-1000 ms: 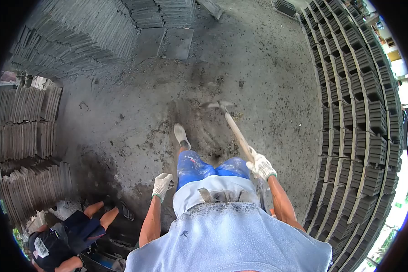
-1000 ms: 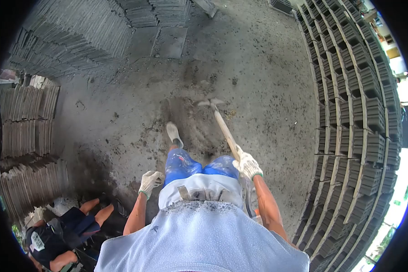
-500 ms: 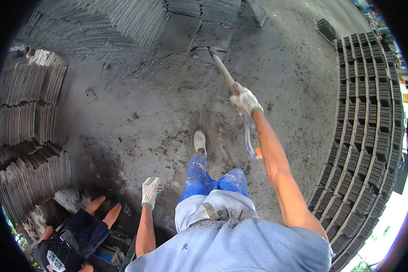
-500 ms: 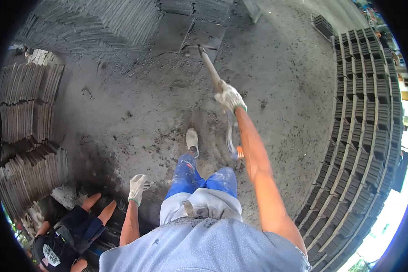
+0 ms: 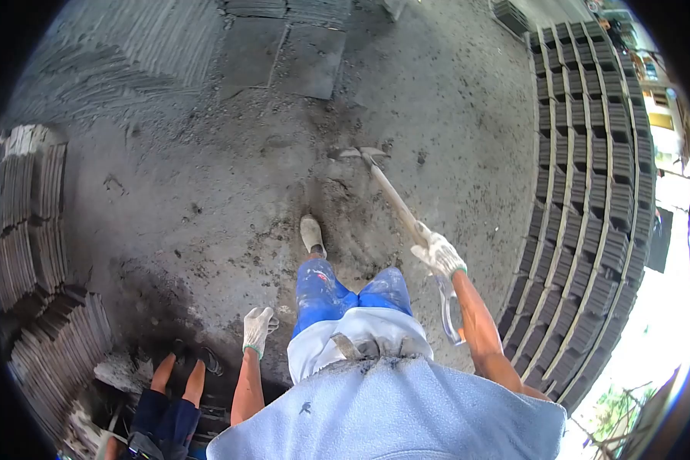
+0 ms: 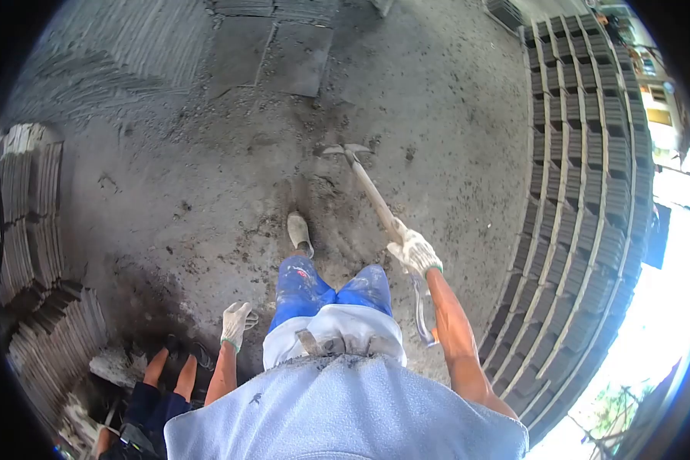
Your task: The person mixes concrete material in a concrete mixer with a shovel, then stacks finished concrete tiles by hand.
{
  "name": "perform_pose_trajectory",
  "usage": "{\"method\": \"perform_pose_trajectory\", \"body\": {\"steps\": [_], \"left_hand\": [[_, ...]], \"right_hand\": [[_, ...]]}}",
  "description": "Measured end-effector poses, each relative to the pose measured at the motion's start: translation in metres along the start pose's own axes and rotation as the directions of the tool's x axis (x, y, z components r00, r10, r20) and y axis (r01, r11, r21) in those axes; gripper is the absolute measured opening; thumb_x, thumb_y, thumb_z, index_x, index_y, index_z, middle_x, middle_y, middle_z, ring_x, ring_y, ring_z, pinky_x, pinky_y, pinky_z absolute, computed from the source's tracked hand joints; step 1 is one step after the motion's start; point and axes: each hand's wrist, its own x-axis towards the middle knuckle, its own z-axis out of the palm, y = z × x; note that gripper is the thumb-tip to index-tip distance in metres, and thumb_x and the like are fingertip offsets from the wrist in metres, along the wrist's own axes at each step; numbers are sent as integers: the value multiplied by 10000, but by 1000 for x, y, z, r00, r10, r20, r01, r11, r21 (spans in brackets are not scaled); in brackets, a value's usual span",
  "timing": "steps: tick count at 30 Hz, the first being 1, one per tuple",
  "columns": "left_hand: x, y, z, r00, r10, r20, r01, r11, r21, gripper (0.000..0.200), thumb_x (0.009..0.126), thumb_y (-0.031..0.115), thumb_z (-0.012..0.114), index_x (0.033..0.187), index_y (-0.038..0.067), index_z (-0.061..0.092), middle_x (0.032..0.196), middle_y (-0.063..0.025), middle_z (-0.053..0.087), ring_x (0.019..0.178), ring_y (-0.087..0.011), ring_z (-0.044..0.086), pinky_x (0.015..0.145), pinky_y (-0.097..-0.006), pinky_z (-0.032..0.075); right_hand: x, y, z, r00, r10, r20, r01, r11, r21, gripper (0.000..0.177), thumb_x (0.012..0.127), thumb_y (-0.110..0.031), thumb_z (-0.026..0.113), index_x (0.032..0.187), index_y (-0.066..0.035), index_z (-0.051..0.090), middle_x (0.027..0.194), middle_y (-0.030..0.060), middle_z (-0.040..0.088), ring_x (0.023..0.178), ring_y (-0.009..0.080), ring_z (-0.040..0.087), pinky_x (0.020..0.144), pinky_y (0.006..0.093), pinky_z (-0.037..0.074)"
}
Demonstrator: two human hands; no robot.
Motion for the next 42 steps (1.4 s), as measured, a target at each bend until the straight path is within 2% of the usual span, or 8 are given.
{"method": "perform_pose_trajectory", "body": {"steps": [3, 9, 15, 19, 27, 33, 36, 42], "left_hand": [[3, 18, 10, 1000, 14, 27, -15, 1000, 21, 207, 849, 238, 623, 841, 33, 594, 728, -71, 653, 617, -163, 626, 585, -279, 490], [27, 55, 0, 973, 224, 57, -231, 942, 244, 236, 857, 261, 612, 907, 31, 631, 749, -57, 655, 654, -153, 652, 592, -285, 486], [7, 81, 13, 946, 319, 52, -320, 904, 284, 243, 864, 231, 603, 934, 5, 660, 741, -54, 656, 651, -149, 638, 611, -289, 480], [-11, 41, 27, 948, 318, 34, -311, 893, 324, 238, 864, 223, 604, 941, 6, 662, 736, -53, 656, 663, -148, 639, 614, -289, 485], [-24, -41, 50, 986, 96, 137, -142, 913, 383, 249, 845, 193, 605, 915, -38, 664, 791, -82, 670, 682, -155, 624, 638, -297, 491], [-30, -13, 42, 956, 252, 149, -291, 875, 387, 253, 859, 205, 612, 925, -34, 661, 799, -74, 671, 675, -153, 631, 632, -298, 502], [-30, 7, 38, 934, 348, 78, -351, 859, 373, 252, 872, 233, 614, 949, -2, 659, 759, -67, 670, 670, -154, 644, 637, -287, 495], [-24, -1, 49, 929, 363, 77, -366, 863, 349, 252, 876, 248, 623, 971, 17, 658, 774, -73, 686, 666, -169, 653, 610, -295, 496]], "right_hand": [[-35, -24, -20, 926, 316, 205, -368, 876, 311, 705, 840, -337, 633, 1468, -165, 363, 1169, 249, 569, 947, 375, 640, 845, 418, 519], [13, 28, 18, 981, 120, -151, -80, 965, 248, 694, 832, -239, 602, 1461, -98, 345, 1158, 243, 616, 1021, 372, 627, 890, 423, 504], [14, 49, 44, 992, 125, -21, -120, 979, 165, 682, 821, -261, 570, 1443, -86, 352, 1180, 235, 610, 1082, 369, 600, 940, 435, 487], [-79, 76, 101, 993, 118, -12, -116, 986, 118, 687, 830, -298, 549, 1450, -91, 336, 1175, 218, 612, 1070, 385, 594, 922, 461, 480], [-144, 70, 127, 990, 124, 66, -128, 989, 67, 696, 865, -330, 566, 1463, -87, 306, 1168, 208, 615, 1064, 383, 590, 892, 460, 491], [-66, 53, 127, 996, 3, -87, 6, 995, 101, 659, 862, -262, 549, 1461, -117, 315, 1067, 219, 657, 991, 373, 635, 856, 467, 509], [-61, 56, 129, 998, 64, 10, -65, 996, 65, 626, 864, -219, 511, 1458, -133, 331, 1073, 215, 661, 989, 372, 644, 842, 478, 517], [-162, 111, 183, 982, 171, 78, -174, 984, 26, 585, 872, -171, 441, 1451, -155, 357, 1089, 205, 662, 992, 379, 646, 865, 483, 506]]}}
